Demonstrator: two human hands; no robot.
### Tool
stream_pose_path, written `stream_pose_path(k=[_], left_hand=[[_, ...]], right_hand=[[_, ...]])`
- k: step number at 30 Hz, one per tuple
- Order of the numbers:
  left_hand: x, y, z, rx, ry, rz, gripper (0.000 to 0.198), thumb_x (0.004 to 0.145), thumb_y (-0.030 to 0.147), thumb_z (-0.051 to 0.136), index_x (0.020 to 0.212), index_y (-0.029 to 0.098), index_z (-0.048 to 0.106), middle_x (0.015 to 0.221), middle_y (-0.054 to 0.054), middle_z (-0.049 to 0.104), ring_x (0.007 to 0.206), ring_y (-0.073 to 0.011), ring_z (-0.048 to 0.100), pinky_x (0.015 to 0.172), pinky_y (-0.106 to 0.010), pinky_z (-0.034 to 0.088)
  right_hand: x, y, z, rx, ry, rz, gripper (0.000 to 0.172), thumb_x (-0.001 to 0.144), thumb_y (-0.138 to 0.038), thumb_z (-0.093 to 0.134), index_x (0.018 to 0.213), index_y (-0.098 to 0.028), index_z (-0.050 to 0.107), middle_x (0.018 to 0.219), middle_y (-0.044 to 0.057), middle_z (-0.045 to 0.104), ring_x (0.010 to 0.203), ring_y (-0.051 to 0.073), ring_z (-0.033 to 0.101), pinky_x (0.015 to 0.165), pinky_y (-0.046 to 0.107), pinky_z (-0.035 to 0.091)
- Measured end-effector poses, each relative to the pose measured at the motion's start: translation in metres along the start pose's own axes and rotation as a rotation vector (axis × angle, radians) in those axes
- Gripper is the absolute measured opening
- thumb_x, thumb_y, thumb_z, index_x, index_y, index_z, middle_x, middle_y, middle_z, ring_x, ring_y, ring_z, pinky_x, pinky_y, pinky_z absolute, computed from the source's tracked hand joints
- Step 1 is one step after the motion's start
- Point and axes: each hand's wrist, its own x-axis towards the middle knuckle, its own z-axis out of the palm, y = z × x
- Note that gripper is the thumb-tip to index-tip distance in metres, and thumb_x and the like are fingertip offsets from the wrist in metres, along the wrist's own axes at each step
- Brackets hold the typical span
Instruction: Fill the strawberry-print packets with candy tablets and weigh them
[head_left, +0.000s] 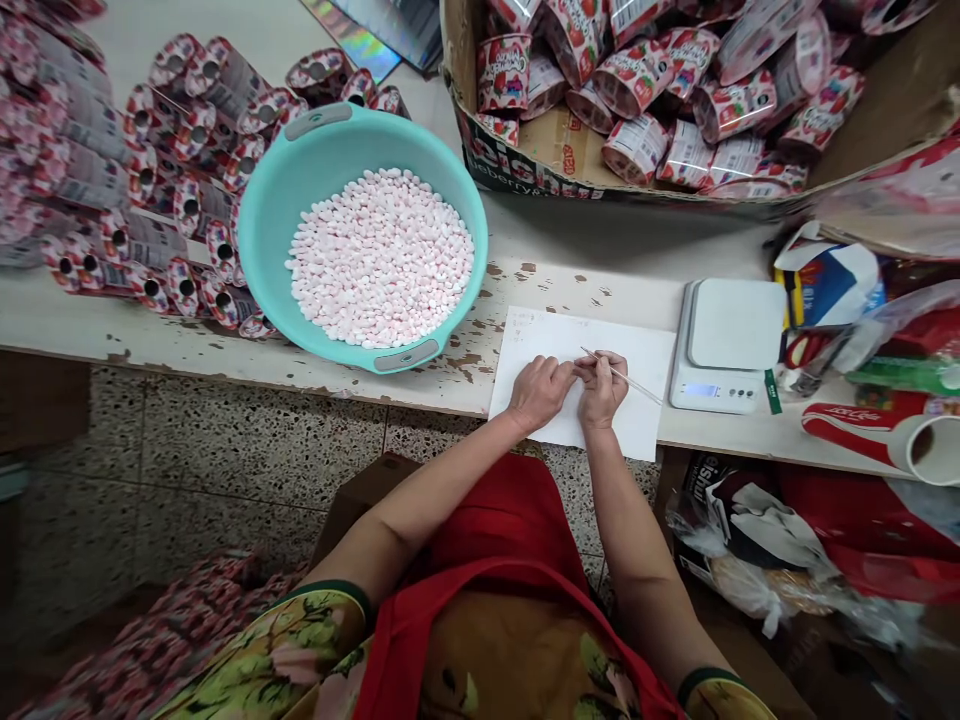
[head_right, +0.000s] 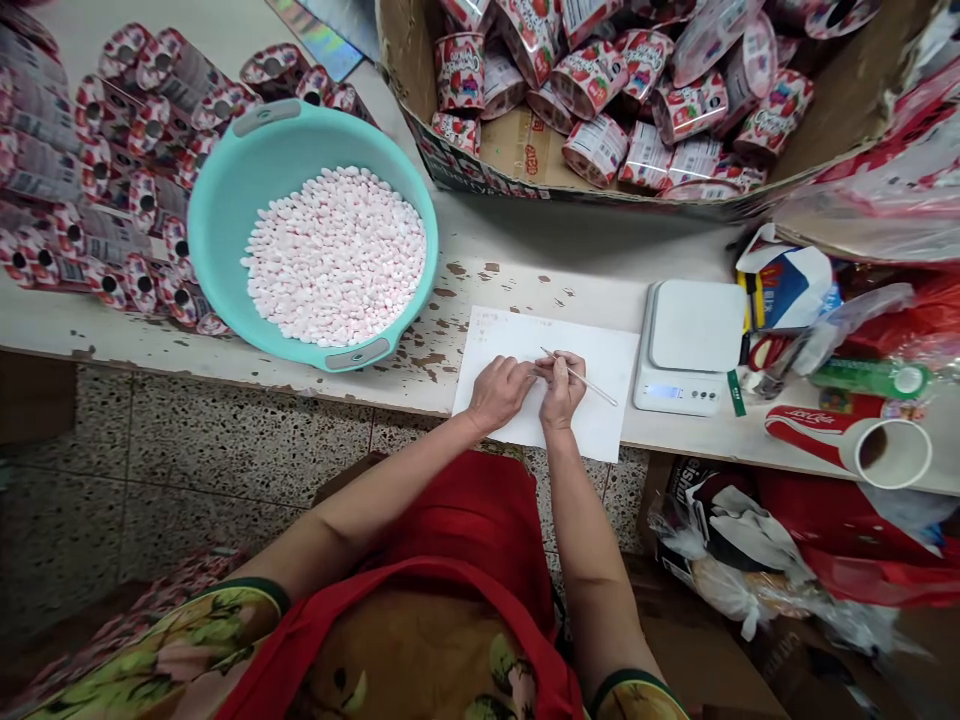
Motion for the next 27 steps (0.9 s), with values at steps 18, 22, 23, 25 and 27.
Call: stream_pose_path(k=[18,22,23,25,27], left_hand=[[-0.011,0.001,0.011,0.150,-0.041,0.016,0.040,0.099,0.025,0.041,0.138,0.025,0.050,0.090,-0.012,0.062,0.084,-0.0230,0.054,0.071,-0.038,0.033],[-0.012,0.000,0.013,0.184,-0.071,0.010,0.043,0.099,0.025,0.043,0.141,0.029,0.049,0.091,-0.012,0.062,0.085,-0.0235,0.053,0.071,-0.039,0.032],[-0.012,0.000,0.014,0.186,-0.075,0.004,0.043,0.099,0.026,0.043,0.142,0.030,0.049,0.090,-0.011,0.062,0.085,-0.0237,0.054,0.071,-0.039,0.032],[-0.011,0.000,0.014,0.186,-0.075,-0.008,0.043,0.099,0.027,0.043,0.142,0.031,0.049,0.088,-0.011,0.061,0.084,-0.0237,0.054,0.070,-0.039,0.032],[-0.011,-0.001,0.015,0.183,-0.071,-0.006,0.044,0.100,0.027,0.042,0.143,0.033,0.049,0.087,-0.010,0.061,0.084,-0.0235,0.054,0.070,-0.039,0.031]], right_hand=[[-0.003,-0.053,-0.063,-0.220,0.124,-0.064,0.034,0.078,-0.044,0.072,0.093,-0.016,0.059,0.074,0.000,0.069,0.066,0.015,0.069,0.069,0.036,0.061],[0.016,-0.041,-0.033,-0.221,-0.029,-0.103,0.028,0.082,-0.042,0.069,0.092,-0.017,0.060,0.076,0.000,0.070,0.070,0.015,0.071,0.068,0.033,0.061],[0.022,-0.036,-0.025,-0.230,-0.068,-0.120,0.027,0.083,-0.041,0.068,0.093,-0.018,0.060,0.078,0.001,0.070,0.072,0.016,0.072,0.069,0.033,0.061],[0.031,-0.024,-0.014,-0.285,-0.120,-0.149,0.025,0.084,-0.040,0.066,0.095,-0.019,0.060,0.081,0.001,0.071,0.075,0.016,0.072,0.071,0.032,0.060],[0.039,-0.014,-0.009,-0.374,-0.145,-0.165,0.024,0.085,-0.040,0.065,0.096,-0.019,0.060,0.083,0.001,0.072,0.076,0.015,0.072,0.072,0.031,0.059]])
